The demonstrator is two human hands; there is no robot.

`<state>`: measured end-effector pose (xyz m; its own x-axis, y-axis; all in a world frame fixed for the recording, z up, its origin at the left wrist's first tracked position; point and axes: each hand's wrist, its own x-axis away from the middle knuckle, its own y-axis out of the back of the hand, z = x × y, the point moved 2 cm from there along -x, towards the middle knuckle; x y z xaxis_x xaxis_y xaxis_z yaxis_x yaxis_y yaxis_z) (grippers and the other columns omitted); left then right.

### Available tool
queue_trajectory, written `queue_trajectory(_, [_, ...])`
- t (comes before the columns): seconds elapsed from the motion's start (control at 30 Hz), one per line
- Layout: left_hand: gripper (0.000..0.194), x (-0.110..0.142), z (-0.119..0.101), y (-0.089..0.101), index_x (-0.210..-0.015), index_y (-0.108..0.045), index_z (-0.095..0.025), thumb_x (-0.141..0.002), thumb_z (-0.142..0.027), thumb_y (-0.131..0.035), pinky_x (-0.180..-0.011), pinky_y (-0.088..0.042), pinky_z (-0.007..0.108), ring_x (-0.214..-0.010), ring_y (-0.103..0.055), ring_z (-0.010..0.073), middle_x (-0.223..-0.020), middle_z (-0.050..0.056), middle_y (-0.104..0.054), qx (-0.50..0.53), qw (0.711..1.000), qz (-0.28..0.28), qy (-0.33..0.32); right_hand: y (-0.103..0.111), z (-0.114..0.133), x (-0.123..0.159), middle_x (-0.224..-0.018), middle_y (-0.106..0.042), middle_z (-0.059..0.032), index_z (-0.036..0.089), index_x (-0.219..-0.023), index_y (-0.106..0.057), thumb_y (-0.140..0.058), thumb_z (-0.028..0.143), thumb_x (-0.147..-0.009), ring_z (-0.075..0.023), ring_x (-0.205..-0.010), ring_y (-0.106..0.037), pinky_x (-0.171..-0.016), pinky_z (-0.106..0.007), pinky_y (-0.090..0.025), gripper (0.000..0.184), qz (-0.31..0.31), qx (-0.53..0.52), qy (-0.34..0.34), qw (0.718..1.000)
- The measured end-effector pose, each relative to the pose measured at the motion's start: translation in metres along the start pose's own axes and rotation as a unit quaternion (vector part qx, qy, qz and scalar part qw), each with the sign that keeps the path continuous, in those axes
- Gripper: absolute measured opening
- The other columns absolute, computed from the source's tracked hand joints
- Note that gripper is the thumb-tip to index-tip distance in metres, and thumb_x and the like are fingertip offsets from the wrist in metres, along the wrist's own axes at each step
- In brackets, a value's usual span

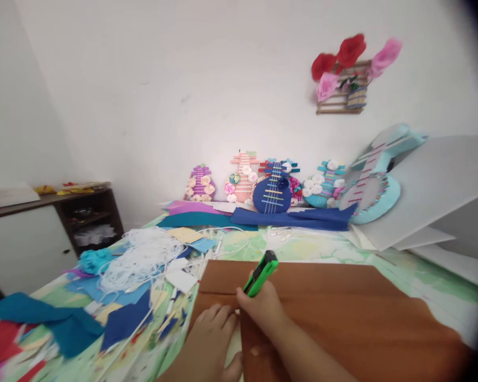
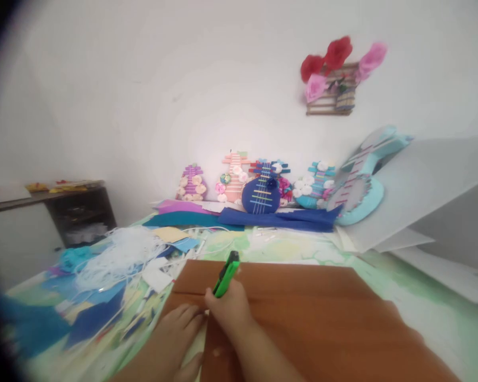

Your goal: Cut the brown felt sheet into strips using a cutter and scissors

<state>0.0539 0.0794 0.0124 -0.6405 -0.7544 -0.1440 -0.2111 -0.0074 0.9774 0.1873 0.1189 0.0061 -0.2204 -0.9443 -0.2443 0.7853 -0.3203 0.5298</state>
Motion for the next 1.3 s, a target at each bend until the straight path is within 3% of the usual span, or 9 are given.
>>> queue_trajectory(0.13, [0.05,-0.0002,-0.0008,-0.0013,-0.113,-0.051,-0.012,-0.065,-0.027,-0.048,-0.09,-0.029,0.041,-0.104,-0.04,0.0303,-0.115,0.013,-0.049,-0.008,1.0,-0.002,-0.007,-0.0009,-0.0006,0.0004,-0.045,-0.043,0.0035,0.02,-0.05,-0.034,-0.053,0.026,-0.062,-0.0084,-0.044,-0.039,-0.041,-0.019,-0.03,0.024,0.019,0.015,0.017,1.0])
queue_trajectory(0.6, [0.044,0.0038,-0.0042,0.0028,-0.112,-0.051,-0.017,-0.069,-0.029,-0.05,-0.094,-0.023,0.034,-0.106,-0.038,0.0239,-0.113,0.006,-0.05,0.02,0.999,-0.034,0.013,0.0048,0.0012,0.0007,-0.045,-0.037,0.0046,0.02,-0.05,-0.029,-0.048,0.028,-0.062,-0.0086,-0.044,-0.039,-0.044,-0.02,-0.031,0.023,-0.006,-0.037,0.014,0.999])
queue_trajectory(0.97, [0.042,0.005,-0.0054,0.0056,-0.111,-0.05,-0.017,-0.071,-0.029,-0.049,-0.092,-0.025,0.036,-0.103,-0.038,0.0242,-0.111,0.007,-0.049,0.016,0.999,-0.032,-0.008,-0.0004,-0.0021,0.0011,-0.045,-0.037,0.0051,0.019,-0.051,-0.034,-0.051,0.03,-0.061,-0.0078,-0.043,-0.036,-0.042,-0.02,-0.027,0.022,0.001,0.008,0.025,1.0])
queue_trajectory(1.3, [0.046,0.0036,-0.0048,0.0054,-0.113,-0.049,-0.015,-0.07,-0.029,-0.049,-0.094,-0.023,0.036,-0.106,-0.036,0.0246,-0.114,0.008,-0.048,0.019,1.0,-0.017,0.006,0.0058,0.0,-0.0017,-0.045,-0.038,0.0043,0.02,-0.049,-0.031,-0.049,0.031,-0.06,-0.0087,-0.044,-0.039,-0.042,-0.02,-0.03,0.024,-0.002,-0.061,-0.011,0.998])
